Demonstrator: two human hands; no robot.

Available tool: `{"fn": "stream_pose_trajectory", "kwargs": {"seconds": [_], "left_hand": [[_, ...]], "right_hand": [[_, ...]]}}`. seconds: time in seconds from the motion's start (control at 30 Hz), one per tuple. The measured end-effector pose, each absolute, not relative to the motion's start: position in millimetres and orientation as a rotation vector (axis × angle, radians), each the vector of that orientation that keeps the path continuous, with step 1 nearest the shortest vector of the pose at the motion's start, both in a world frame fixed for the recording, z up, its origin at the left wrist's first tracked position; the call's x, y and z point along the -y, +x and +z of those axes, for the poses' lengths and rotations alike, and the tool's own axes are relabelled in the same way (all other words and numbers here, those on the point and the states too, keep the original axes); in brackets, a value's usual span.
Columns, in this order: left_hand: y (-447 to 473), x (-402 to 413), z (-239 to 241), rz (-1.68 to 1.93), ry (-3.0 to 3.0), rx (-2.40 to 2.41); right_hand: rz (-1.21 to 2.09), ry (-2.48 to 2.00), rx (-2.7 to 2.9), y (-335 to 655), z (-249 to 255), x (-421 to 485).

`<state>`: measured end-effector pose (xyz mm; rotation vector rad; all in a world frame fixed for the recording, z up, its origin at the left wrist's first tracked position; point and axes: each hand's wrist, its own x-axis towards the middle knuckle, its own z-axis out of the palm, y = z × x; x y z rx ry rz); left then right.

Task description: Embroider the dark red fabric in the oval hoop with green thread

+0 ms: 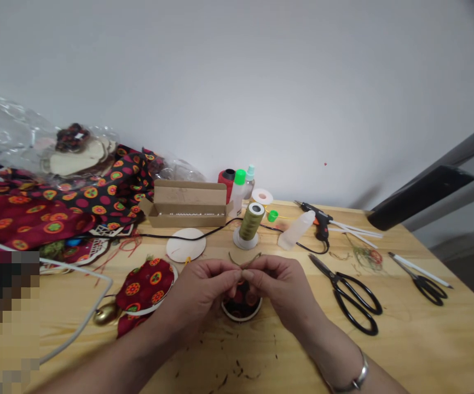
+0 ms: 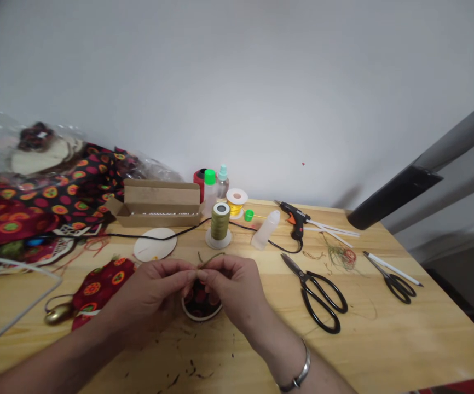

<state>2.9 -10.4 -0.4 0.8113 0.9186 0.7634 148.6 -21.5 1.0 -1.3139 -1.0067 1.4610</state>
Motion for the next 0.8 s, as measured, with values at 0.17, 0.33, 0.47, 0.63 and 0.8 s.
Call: {"fn": "stream_pose_trajectory", "kwargs": {"seconds": [0.17,0.33,0.47,0.63,0.8], "left_hand": [[1.9,10.6,-4.0,0.744,0.934,-0.955],[0.9,9.7,-4.6,0.729,1.027,-0.989],[0.2,9.1,-2.3,0.720,1.101,-1.006],[1.0,9.3,-3.8,0.738,1.085,-1.026],[1.0,10.1,-6.6,0.741,1.008,-0.981]], "right_hand": [[1.431,-1.327,0.987,148.0,0.0,21.1],[1.351,-1.379,1.083,147.7,1.7,21.2],[1.300,-1.380,1.188,148.2,2.6,21.4],[1.406,-1.363,1.162,151.0,4.4,18.8],[1.481,-1.275,1.206,155.0,2.5,17.3]]}}
